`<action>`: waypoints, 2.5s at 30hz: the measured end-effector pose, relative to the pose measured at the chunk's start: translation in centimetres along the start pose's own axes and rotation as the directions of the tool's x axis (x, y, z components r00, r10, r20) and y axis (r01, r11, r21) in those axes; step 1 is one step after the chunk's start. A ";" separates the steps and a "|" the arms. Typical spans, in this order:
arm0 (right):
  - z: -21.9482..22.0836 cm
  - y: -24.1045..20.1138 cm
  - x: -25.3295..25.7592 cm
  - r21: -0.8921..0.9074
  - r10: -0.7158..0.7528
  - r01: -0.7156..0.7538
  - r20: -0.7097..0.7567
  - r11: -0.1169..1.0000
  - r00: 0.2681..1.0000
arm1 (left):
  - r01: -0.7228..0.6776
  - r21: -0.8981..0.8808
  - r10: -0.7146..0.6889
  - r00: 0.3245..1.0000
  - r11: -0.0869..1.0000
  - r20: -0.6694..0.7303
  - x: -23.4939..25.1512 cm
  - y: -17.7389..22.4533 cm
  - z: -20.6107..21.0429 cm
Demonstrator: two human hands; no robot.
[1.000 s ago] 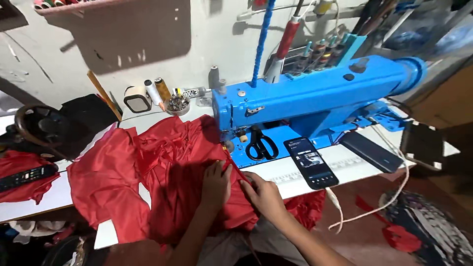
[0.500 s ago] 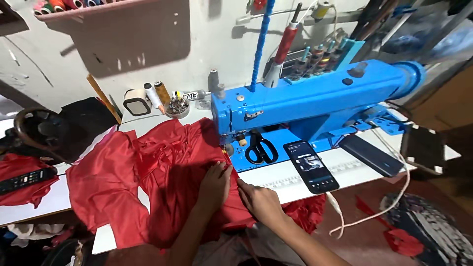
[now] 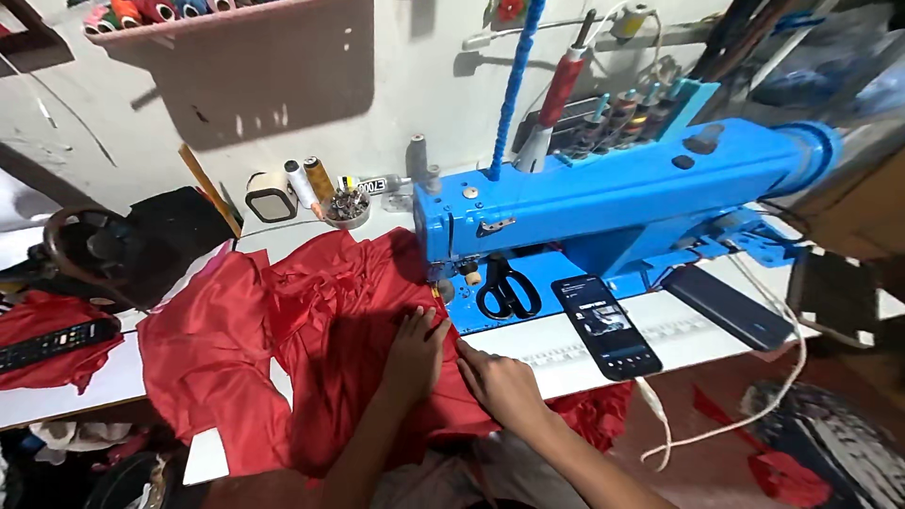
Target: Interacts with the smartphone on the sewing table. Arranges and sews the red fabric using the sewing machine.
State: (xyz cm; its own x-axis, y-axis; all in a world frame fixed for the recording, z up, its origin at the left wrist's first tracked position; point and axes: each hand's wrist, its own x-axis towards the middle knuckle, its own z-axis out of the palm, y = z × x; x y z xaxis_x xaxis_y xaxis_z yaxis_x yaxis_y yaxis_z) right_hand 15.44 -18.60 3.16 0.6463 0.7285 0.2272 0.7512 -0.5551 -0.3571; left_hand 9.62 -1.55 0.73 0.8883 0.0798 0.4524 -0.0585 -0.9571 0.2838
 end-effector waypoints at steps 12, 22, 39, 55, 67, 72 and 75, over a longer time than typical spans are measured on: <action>-0.3 -0.5 2.8 -0.015 0.048 -0.046 0.120 0.999 0.992 | -0.008 -0.081 0.018 0.993 0.997 0.116 2.0 -2.7 -1.0; -1.3 -1.2 3.4 -0.034 0.155 -0.151 0.276 0.988 0.949 | 0.231 0.086 -0.246 0.927 0.969 0.284 2.4 0.9 -2.1; -1.5 -2.6 5.1 -0.179 0.206 -0.148 0.377 0.973 0.903 | 0.246 -0.004 -0.231 0.914 0.969 0.334 3.5 -3.2 -1.7; 0.5 -0.9 3.8 0.066 0.080 -0.079 -0.009 0.995 0.997 | 0.194 -0.021 -0.190 0.976 0.981 0.105 2.0 1.3 -1.1; -0.5 -1.0 5.1 0.280 0.167 -0.207 0.159 0.938 0.973 | 0.181 -0.134 -0.173 0.982 0.974 0.070 2.0 -0.8 -0.9; -1.9 -0.7 5.0 0.326 0.180 -0.275 0.293 0.905 0.939 | 0.012 0.133 -0.029 0.992 0.991 0.126 4.4 -1.4 -1.6; -2.6 -0.5 4.4 0.340 0.195 -0.308 0.328 0.889 0.924 | -0.173 0.241 0.162 0.985 0.955 0.065 5.2 -1.6 -1.4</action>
State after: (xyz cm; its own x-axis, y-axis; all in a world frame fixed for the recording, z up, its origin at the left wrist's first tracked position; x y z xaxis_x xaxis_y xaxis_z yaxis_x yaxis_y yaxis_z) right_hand 18.25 -16.18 6.65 0.7000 0.6968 -0.1564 0.4229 -0.5810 -0.6954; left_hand 13.68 0.77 3.81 0.8946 -0.0948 0.4368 -0.0999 -0.9949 -0.0113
